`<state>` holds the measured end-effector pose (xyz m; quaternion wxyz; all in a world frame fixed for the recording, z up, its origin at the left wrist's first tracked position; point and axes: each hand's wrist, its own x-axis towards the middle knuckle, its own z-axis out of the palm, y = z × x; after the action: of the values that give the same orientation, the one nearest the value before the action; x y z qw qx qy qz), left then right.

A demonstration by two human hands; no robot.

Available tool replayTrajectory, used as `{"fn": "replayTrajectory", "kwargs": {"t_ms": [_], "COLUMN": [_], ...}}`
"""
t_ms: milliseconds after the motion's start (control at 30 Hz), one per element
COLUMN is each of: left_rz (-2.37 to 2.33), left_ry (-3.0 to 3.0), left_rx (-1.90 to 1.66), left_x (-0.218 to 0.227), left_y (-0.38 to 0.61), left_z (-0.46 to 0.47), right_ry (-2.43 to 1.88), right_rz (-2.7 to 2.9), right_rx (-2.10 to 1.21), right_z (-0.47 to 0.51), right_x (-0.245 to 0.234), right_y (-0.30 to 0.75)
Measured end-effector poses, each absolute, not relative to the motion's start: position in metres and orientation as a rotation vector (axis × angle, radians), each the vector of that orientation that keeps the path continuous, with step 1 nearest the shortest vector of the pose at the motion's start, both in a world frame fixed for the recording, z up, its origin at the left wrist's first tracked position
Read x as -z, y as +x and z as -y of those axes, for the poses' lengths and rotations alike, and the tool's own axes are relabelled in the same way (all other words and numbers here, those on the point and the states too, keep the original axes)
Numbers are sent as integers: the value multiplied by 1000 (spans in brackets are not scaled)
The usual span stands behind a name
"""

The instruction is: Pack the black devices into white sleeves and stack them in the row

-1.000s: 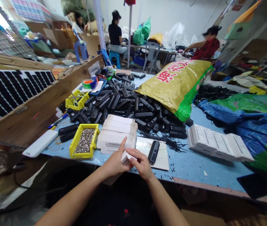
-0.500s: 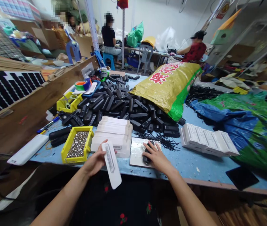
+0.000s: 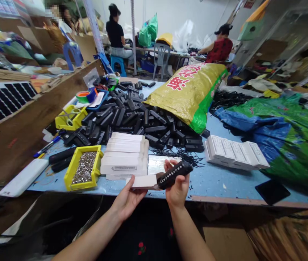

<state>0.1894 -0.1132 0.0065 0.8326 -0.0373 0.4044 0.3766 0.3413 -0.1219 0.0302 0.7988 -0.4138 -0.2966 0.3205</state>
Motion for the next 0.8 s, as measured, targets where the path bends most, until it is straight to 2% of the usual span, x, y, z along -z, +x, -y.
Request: {"fn": "replayTrajectory", "kwargs": {"t_ms": [167, 267, 367, 433, 533, 600, 667, 733, 800], "left_rz": [-847, -847, -879, -941, -1130, -1157, -1117, -1170, -1297], "left_ry": [-99, -86, 24, 223, 783, 1218, 1495, 1596, 1634], "left_rx": [-748, -777, -769, -734, -870, -891, -739, -665, -709], "left_x": [-10, -14, -15, -12, -6, -4, -2, -1, 2], "left_y": [196, 195, 188, 181, 172, 171, 172, 172, 169], "left_z": [114, 109, 104, 100, 94, 89, 84, 79, 75], "right_ry": [-950, -988, -995, -1037, -1102, -1092, -1095, -1281, -1675], "right_rz": [820, 1102, 1088, 955, 860, 1059, 1363, 1513, 1366], "right_rx": [-626, -760, -942, -957, -851, -892, -962, -822, -427], "right_z": [117, 121, 126, 131, 136, 133, 124, 111, 98], "right_x": [-33, -36, -38, -38, -34, -27, -15, -1, 14], "right_y": [346, 355, 363, 362, 355, 358, 379, 422, 476]}}
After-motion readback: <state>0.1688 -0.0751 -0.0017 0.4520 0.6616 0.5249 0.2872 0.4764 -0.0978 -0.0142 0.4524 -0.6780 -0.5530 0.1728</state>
